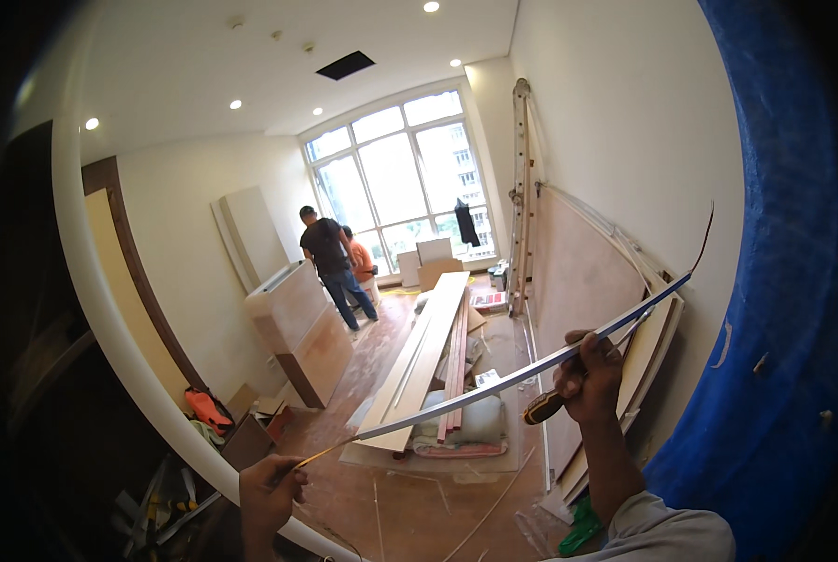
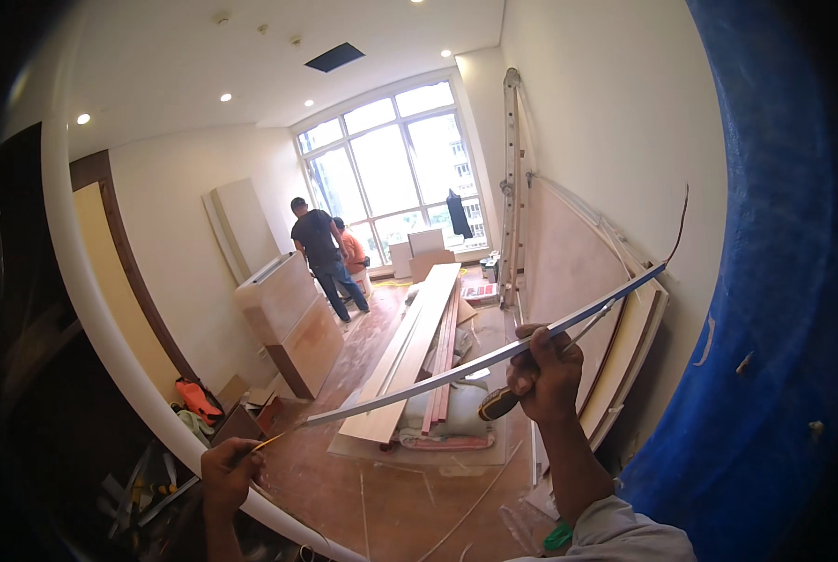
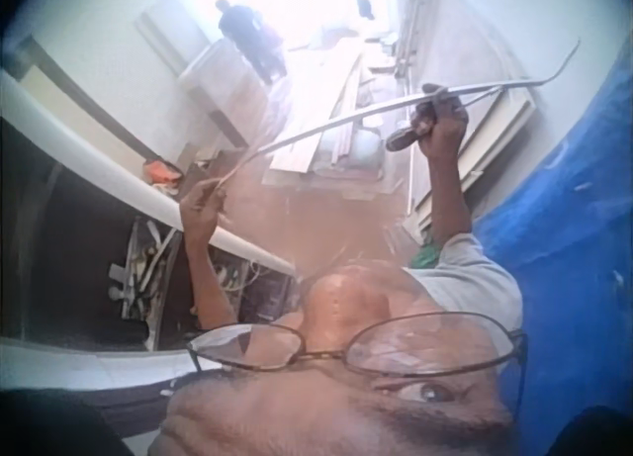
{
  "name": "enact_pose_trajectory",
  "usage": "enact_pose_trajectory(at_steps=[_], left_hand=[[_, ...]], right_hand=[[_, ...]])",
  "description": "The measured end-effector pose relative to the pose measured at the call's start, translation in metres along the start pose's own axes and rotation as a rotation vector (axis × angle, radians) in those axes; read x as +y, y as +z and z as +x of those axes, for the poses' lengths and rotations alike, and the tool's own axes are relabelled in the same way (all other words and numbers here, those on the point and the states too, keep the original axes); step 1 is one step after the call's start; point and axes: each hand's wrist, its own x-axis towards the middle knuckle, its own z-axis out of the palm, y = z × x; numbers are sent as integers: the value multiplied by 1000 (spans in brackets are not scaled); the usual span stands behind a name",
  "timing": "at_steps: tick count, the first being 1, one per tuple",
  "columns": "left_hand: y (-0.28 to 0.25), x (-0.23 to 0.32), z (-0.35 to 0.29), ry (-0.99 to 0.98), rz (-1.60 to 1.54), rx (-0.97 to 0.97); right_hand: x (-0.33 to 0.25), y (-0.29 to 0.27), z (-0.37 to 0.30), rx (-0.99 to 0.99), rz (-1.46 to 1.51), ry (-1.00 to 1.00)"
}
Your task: The person strips the ends of a flexible LED strip wire using a screwdriver, then inserts the LED strip into a metal channel. The person continues to strip and prepare the wire ends throughout the clip.
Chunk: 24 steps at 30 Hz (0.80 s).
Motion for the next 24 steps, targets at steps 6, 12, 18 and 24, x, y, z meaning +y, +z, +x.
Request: enact_pose_trajectory(at_steps=[6, 12, 18, 24], left_hand=[[-14, 15, 8, -57, 61, -199], [-11, 15, 18, -172, -53, -474], [-18, -39, 1, -177, 46, -437], [-37, -103, -44, -297, 291, -339]], right_hand=[[-10, 11, 8, 9, -95, -105], [-25, 13, 24, -112, -75, -152], [-46, 26, 38, -76, -131, -209], [-76, 17, 63, 69, -188, -278]])
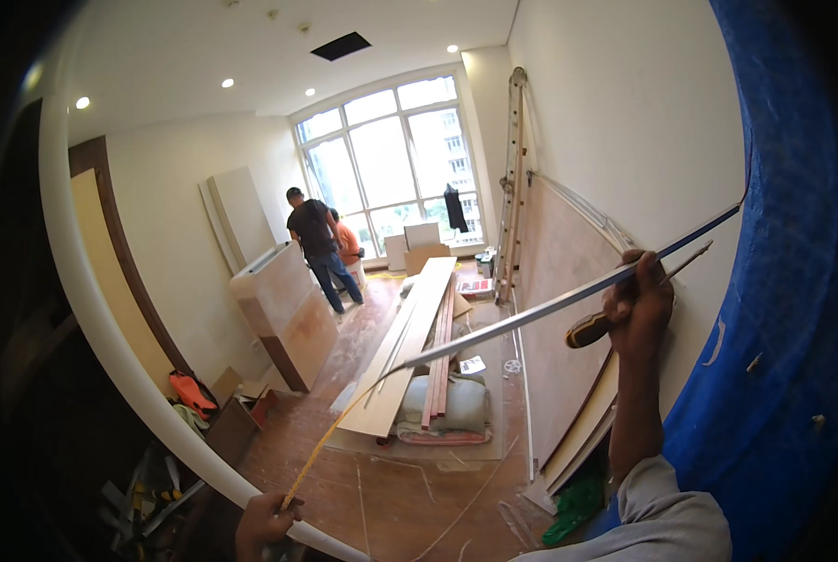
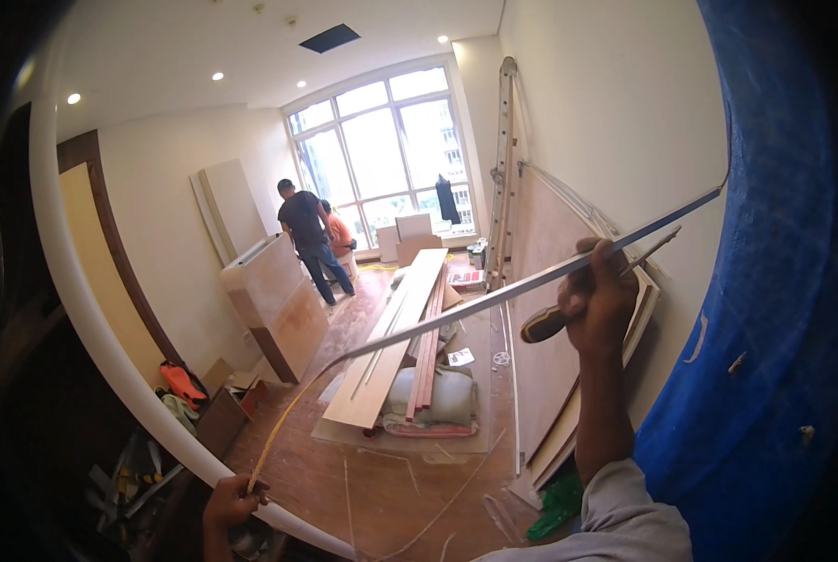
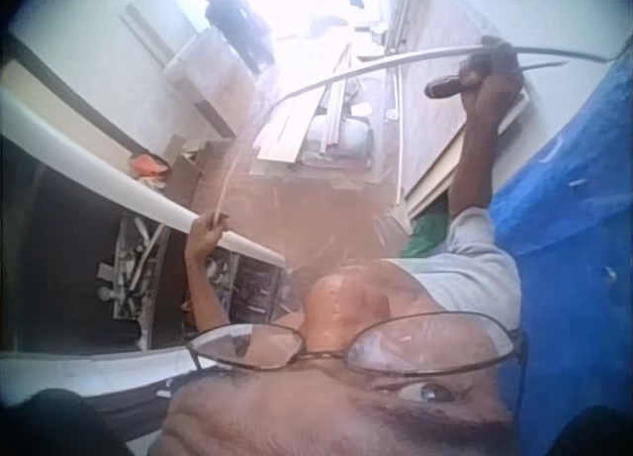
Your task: The person strips the ends of a flexible LED strip wire using a screwdriver, then inserts the LED strip into a metal channel. The person continues to strip and prepare the wire ends throughout the clip.
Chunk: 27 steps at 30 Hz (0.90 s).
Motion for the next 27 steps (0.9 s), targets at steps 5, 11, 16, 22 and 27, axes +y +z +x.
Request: enact_pose_trajectory(at_steps=[5, 11, 16, 22, 27], left_hand=[[-10, -47, -47, -207, -149, 147], [-31, -80, -96, -144, -141, 487], [-51, -68, -103, -10, -309, 513], [-91, -70, -95, -233, -256, 240], [-107, -74, -65, -288, -270, 135]], right_hand=[[-10, -12, 24, 35, -53, -58], [-5, -20, 35, 34, -106, -64], [-5, -19, 31, 80, -108, -80], [-11, -8, 16, 69, -148, -123], [-16, 7, -4, 110, -202, -132]])
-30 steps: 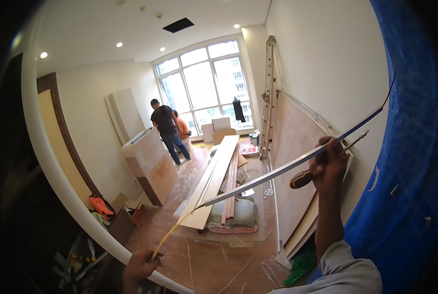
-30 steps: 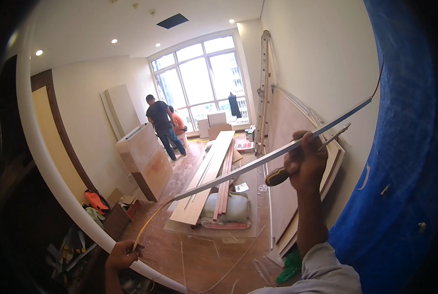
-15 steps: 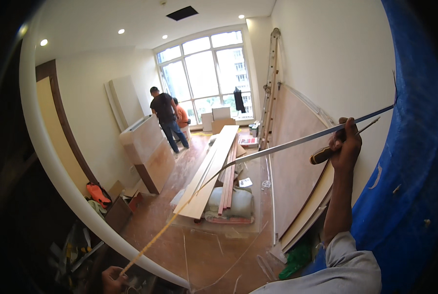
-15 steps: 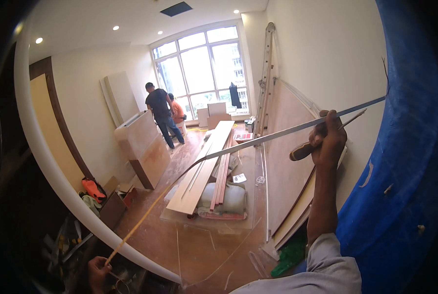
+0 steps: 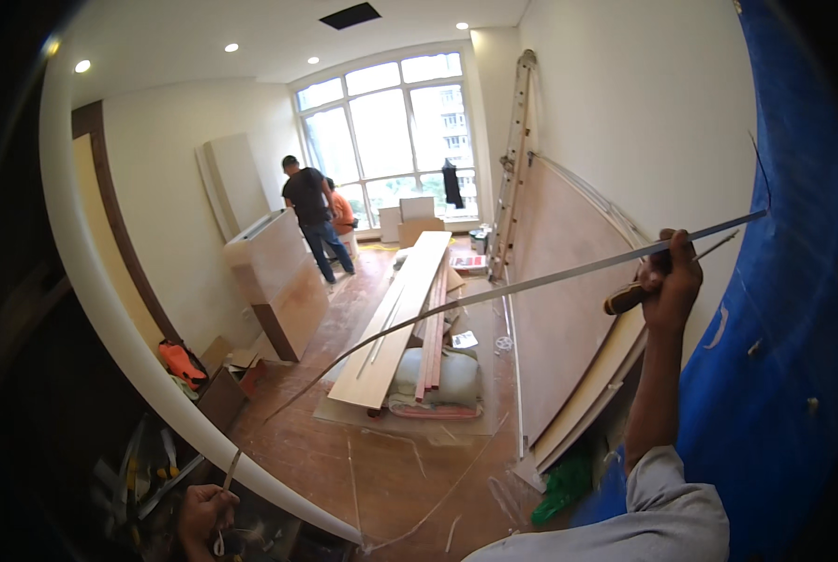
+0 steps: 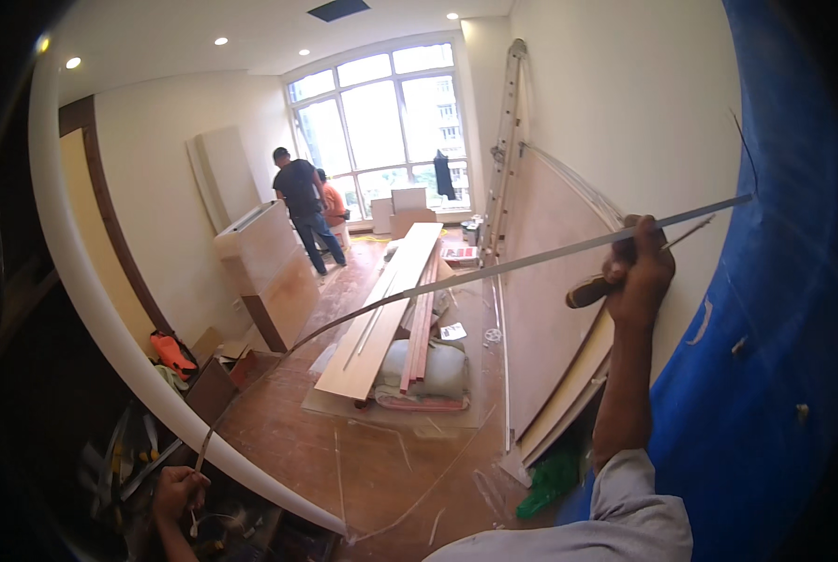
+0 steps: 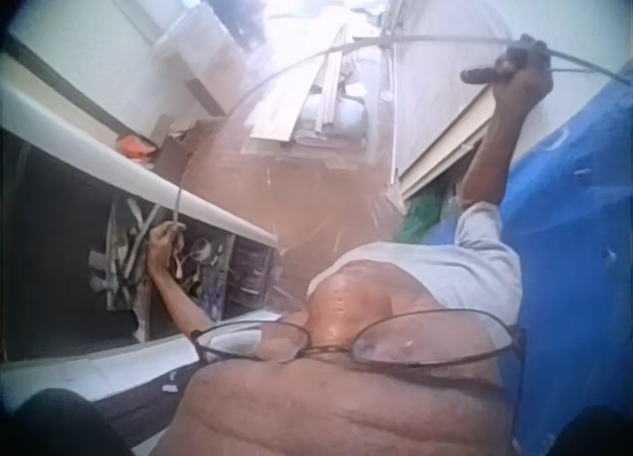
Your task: The person strips the ends of a flexible LED strip wire using a screwdriver, then inserts the LED strip into a metal channel. The person continues to strip and prepare the wire ends throughout the clip.
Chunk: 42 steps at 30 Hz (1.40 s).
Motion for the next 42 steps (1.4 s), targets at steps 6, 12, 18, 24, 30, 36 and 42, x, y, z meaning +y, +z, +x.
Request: enact_pose_trajectory(at_steps=[6, 12, 18, 24, 30, 36, 42], left_hand=[[-11, -22, 49, -53, 28, -18], [21, 0, 66, 88, -126, 32], [21, -17, 111, 228, -140, 4], [23, -36, 145, 244, -111, -20], [24, -75, 167, 327, -91, -32], [37, -40, 106, 407, -114, 197], [36, 52, -41, 1102, -407, 233]], right_hand=[[-11, 24, -30, -100, -91, -128], [-39, 50, -56, -48, -122, -251], [-67, 63, -75, -43, -92, -267], [-80, 70, -98, -140, -74, -291], [-91, 81, -117, -160, -88, -300], [-87, 80, -128, -190, -130, -256], [-52, 89, -149, -234, -182, -177]])
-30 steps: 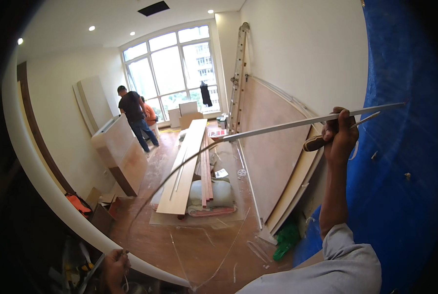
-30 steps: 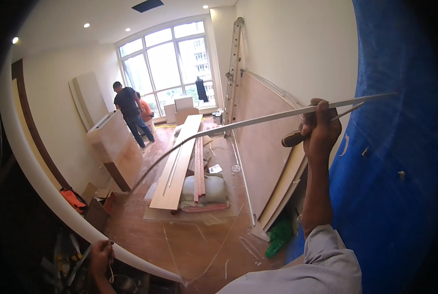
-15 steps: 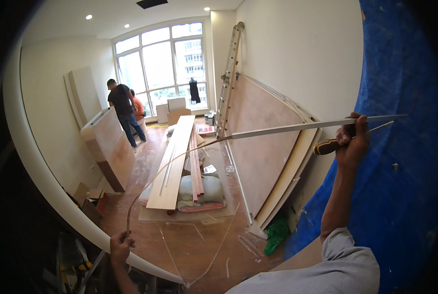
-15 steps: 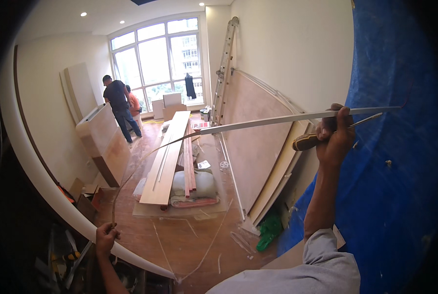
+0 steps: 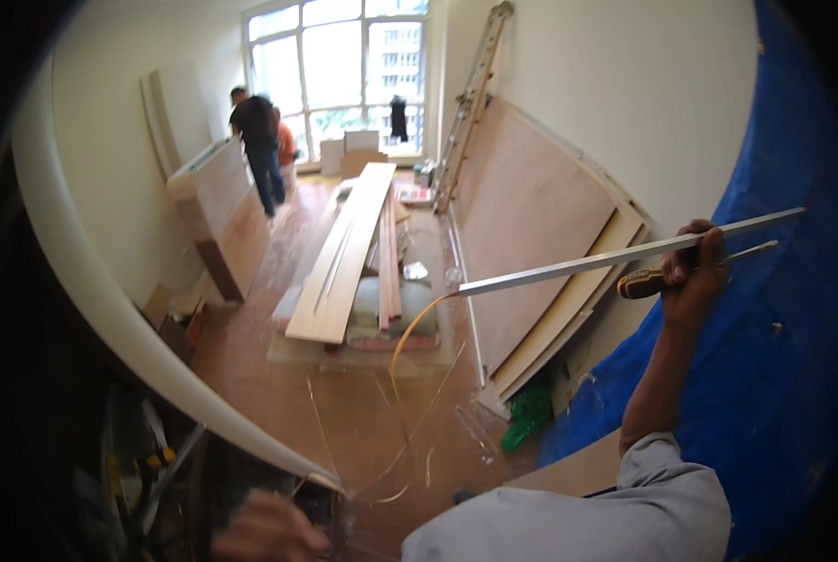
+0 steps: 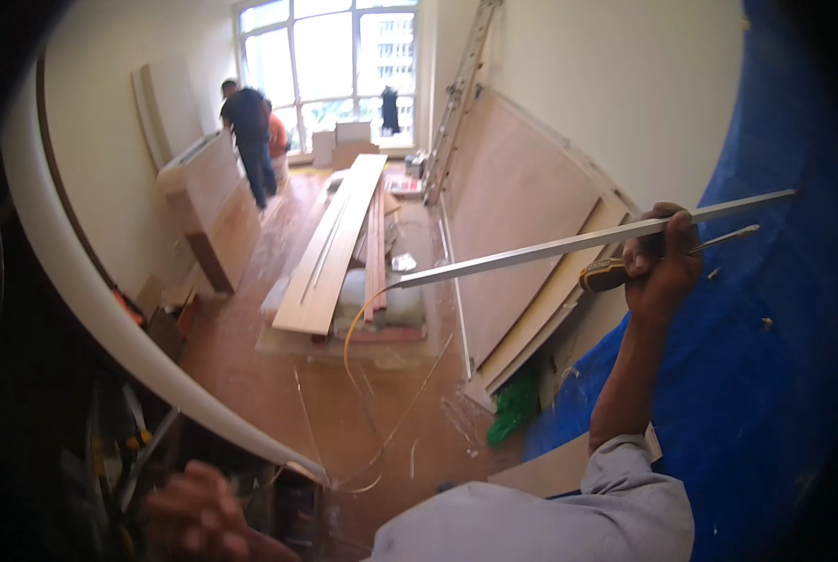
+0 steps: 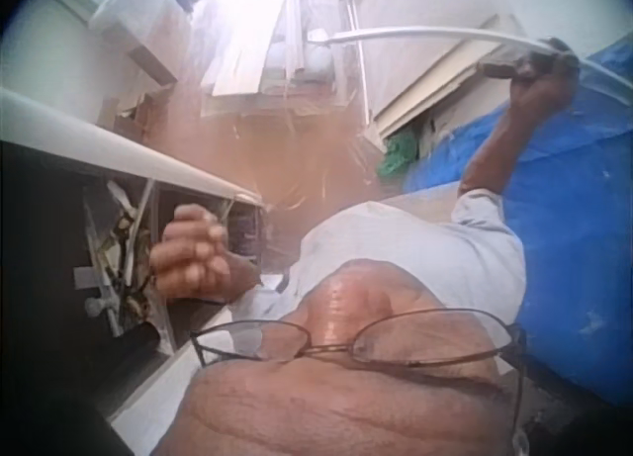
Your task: The person strips the ends of a flexible LED strip wire using a screwdriver, then inserts the LED strip into a metal channel. The person continues to strip and prepare the wire ends throughout the clip.
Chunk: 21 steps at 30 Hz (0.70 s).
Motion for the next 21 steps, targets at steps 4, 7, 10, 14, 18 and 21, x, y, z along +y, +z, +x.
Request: enact_pose_trajectory(at_steps=[4, 7, 10, 14, 18, 21], left_hand=[[35, 96, 23, 70, -618, -100], [30, 109, 23, -6, -666, -178], [59, 96, 18, 231, -584, -23], [49, 125, 11, 214, -459, -56], [62, 84, -5, 31, 372, -355], [88, -10, -58, -533, 210, -213]], right_hand=[[18, 15, -16, -103, 75, 71], [32, 22, -25, -113, 94, 93], [45, 15, -32, -119, 65, 147], [60, 30, -42, -142, 158, 252], [81, 55, -78, -62, 81, 354], [108, 87, -138, -281, -67, 297]])
